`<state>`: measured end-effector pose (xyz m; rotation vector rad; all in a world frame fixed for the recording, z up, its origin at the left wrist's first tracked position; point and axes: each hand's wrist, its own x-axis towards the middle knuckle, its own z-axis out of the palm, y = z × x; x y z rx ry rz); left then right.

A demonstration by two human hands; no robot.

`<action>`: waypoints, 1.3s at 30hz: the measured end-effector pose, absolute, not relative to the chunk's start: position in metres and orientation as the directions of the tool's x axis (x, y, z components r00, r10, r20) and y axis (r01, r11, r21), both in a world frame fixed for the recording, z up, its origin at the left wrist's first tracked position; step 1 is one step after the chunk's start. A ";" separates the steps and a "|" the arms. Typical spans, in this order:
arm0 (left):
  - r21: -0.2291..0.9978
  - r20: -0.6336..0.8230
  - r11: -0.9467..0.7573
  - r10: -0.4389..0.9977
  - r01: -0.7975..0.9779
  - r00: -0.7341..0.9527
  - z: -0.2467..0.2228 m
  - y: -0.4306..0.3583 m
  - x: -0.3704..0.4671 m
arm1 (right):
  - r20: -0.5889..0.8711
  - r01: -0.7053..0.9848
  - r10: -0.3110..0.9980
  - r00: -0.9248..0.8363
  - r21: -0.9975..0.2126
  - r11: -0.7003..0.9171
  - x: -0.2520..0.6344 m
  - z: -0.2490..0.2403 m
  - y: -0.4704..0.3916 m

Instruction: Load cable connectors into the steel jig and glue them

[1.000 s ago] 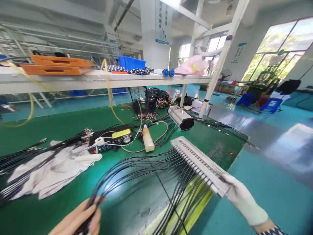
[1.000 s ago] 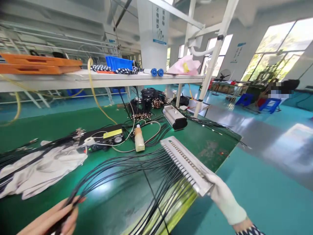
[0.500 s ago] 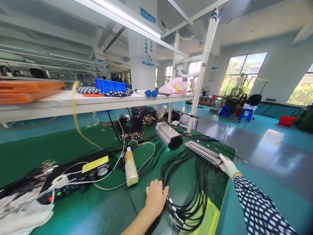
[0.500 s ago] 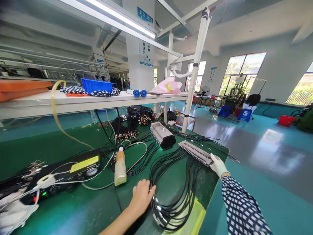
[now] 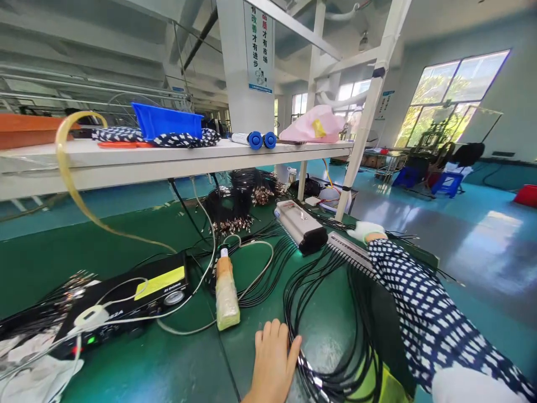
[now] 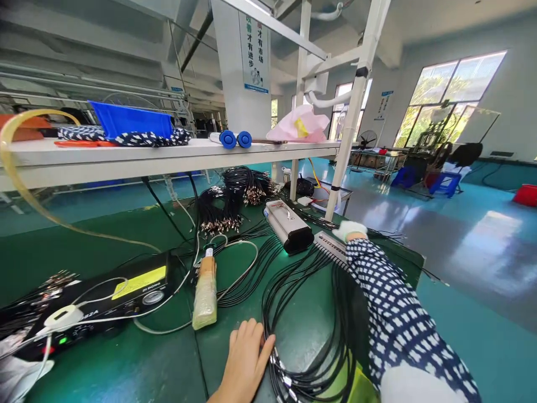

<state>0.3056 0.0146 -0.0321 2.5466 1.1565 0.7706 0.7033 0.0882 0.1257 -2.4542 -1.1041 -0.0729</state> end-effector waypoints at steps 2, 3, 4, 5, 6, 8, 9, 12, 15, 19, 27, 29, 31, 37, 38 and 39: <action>0.419 0.385 -0.648 0.761 0.636 0.522 -0.038 0.015 0.307 | 0.212 0.746 0.749 0.628 -0.441 -0.500 0.687 0.134 0.150; 0.418 0.392 -0.647 0.762 0.638 0.516 -0.041 0.015 0.309 | 0.216 0.752 0.769 0.602 -0.478 -0.454 0.676 0.135 0.178; 0.417 0.396 -0.649 0.760 0.637 0.516 -0.045 0.016 0.310 | 0.221 0.753 0.785 0.579 -0.516 -0.409 0.664 0.133 0.203; 0.415 0.395 -0.649 0.760 0.638 0.516 -0.048 0.017 0.311 | 0.226 0.745 0.792 0.566 -0.551 -0.375 0.652 0.128 0.224; 0.412 0.393 -0.645 0.763 0.644 0.514 -0.051 0.018 0.312 | 0.231 0.733 0.796 0.559 -0.586 -0.345 0.641 0.122 0.240; 0.404 0.385 -0.634 0.772 0.660 0.506 -0.056 0.020 0.314 | 0.239 0.696 0.786 0.570 -0.648 -0.308 0.624 0.110 0.259; 0.402 0.380 -0.628 0.776 0.666 0.503 -0.057 0.021 0.315 | 0.244 0.675 0.774 0.584 -0.676 -0.297 0.620 0.105 0.263; 0.411 0.370 -0.623 0.782 0.666 0.502 -0.055 0.021 0.315 | 0.283 0.624 0.727 0.625 -0.741 -0.248 0.623 0.102 0.263; 0.431 0.337 -0.621 0.784 0.655 0.521 -0.043 0.018 0.311 | 0.349 0.610 0.695 0.628 -0.776 -0.162 0.647 0.116 0.245; 0.462 0.226 -0.612 0.781 0.642 0.582 -0.022 0.016 0.306 | 0.367 0.604 0.676 0.639 -0.783 -0.146 0.699 0.140 0.190; 0.475 0.216 -0.613 0.777 0.632 0.591 -0.012 0.017 0.306 | 0.246 0.579 0.698 0.673 -0.762 -0.290 0.765 0.141 0.073; 0.476 0.218 -0.613 0.777 0.631 0.591 -0.014 0.017 0.305 | 0.226 0.573 0.716 0.661 -0.768 -0.286 0.770 0.132 0.066; 0.478 0.217 -0.614 0.776 0.629 0.592 -0.015 0.017 0.305 | 0.213 0.563 0.730 0.649 -0.779 -0.274 0.772 0.122 0.064; 0.477 0.218 -0.615 0.775 0.628 0.593 -0.016 0.018 0.305 | 0.188 0.526 0.729 0.658 -0.807 -0.268 0.777 0.099 0.061; 0.475 0.219 -0.614 0.776 0.630 0.592 -0.016 0.018 0.305 | 0.189 0.523 0.726 0.661 -0.809 -0.266 0.777 0.098 0.061; 0.471 0.220 -0.616 0.775 0.632 0.592 -0.016 0.018 0.305 | 0.192 0.521 0.722 0.665 -0.811 -0.264 0.777 0.098 0.060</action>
